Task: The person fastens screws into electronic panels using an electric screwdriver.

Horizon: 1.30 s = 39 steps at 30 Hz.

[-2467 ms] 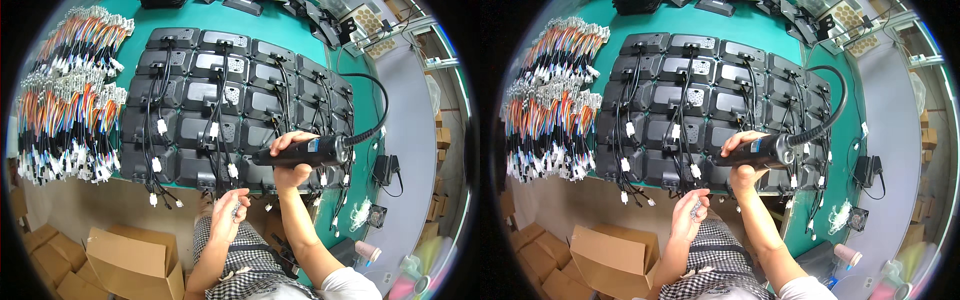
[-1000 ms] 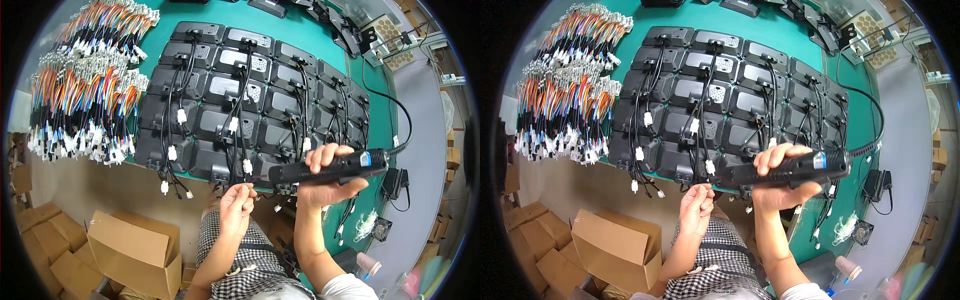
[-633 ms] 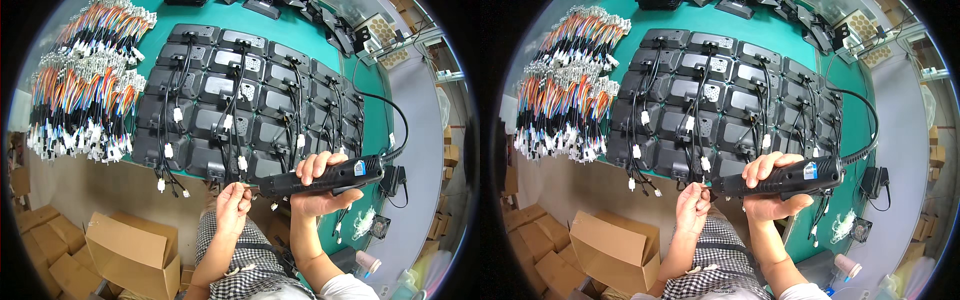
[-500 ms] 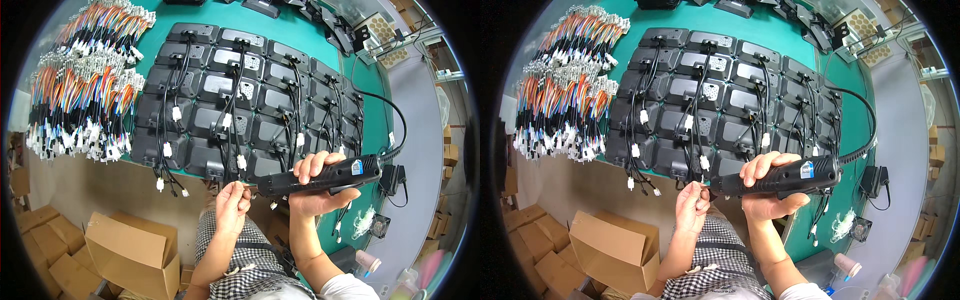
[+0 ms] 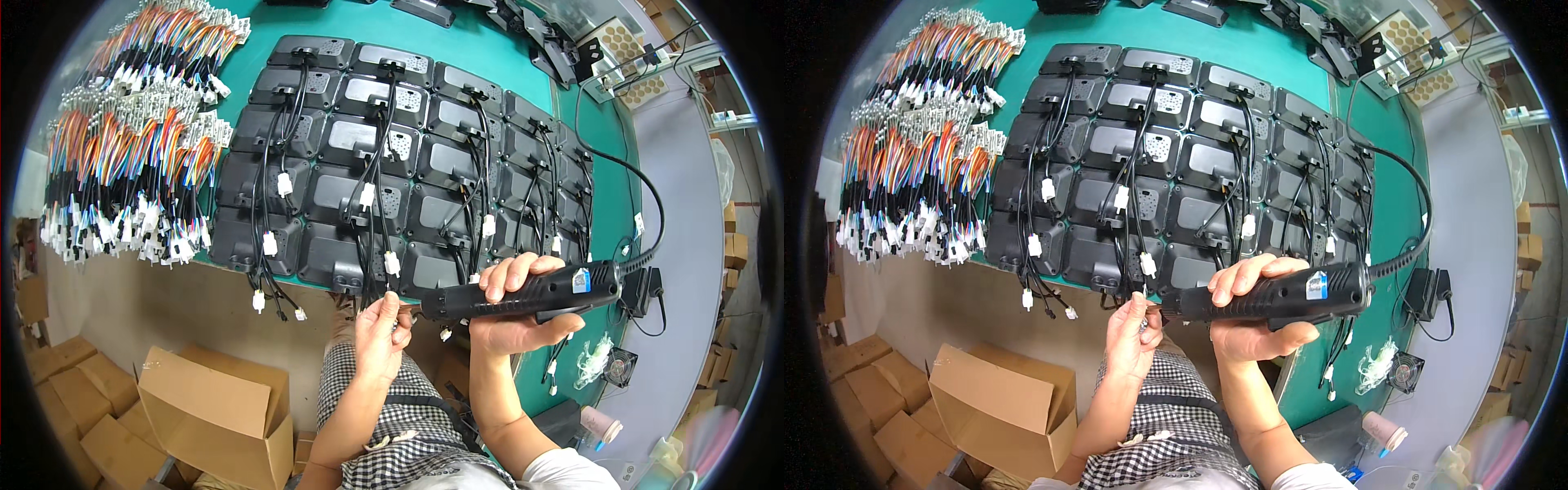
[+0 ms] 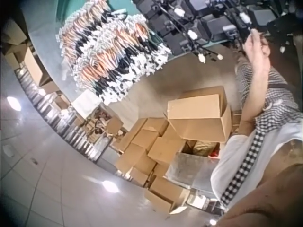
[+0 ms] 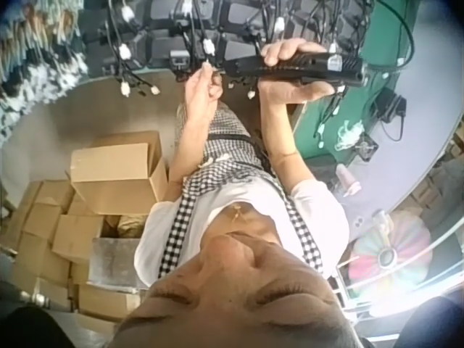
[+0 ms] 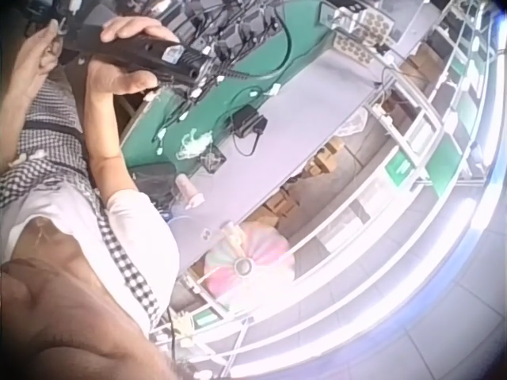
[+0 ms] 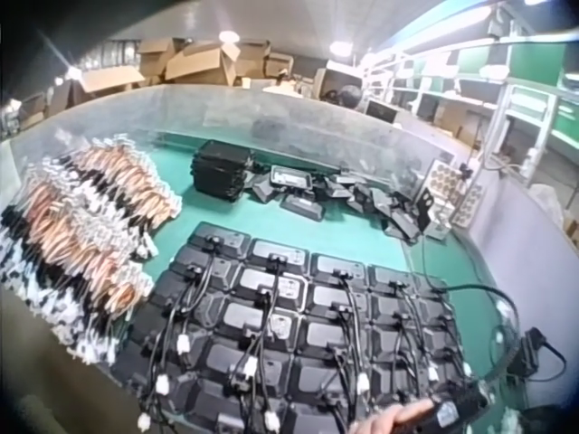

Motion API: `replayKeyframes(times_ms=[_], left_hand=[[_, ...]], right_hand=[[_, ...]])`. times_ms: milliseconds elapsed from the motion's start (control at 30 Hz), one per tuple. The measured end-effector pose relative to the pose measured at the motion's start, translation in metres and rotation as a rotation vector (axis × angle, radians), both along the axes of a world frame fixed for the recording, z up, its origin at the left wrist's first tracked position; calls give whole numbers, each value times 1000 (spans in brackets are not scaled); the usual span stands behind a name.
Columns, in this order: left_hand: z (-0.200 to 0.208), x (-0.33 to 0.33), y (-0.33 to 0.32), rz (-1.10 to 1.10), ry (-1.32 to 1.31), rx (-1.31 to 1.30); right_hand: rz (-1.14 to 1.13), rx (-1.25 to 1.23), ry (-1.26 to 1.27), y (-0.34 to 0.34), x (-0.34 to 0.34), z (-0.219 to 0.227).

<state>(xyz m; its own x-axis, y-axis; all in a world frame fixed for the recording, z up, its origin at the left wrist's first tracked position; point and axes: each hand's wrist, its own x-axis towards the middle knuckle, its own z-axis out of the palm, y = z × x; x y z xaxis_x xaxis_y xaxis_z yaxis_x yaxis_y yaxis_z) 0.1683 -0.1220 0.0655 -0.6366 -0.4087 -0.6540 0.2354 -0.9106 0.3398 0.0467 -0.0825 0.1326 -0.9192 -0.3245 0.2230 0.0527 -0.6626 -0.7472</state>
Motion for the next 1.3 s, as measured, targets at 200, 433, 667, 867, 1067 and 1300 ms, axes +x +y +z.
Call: replayKeyframes(times_ms=[200, 433, 667, 867, 1067, 1300], left_hand=[[-10, -5, 22, -13, -34, 129], [-27, -25, 45, 43, 8, 146], [-47, -34, 54, 26, 86, -92], [-41, -37, 51, 117, 85, 75], [-43, -40, 56, 143, 92, 169], [-23, -35, 43, 40, 34, 65]], right_hand=[[10, 156, 216, 1, 7, -20], [98, 190, 158, -2, 17, -43], [148, 185, 285, -1, 19, -62], [209, 192, 368, -2, 25, -69], [186, 161, 202, -1, 22, -73], [77, 150, -21, -14, 1, -26]])
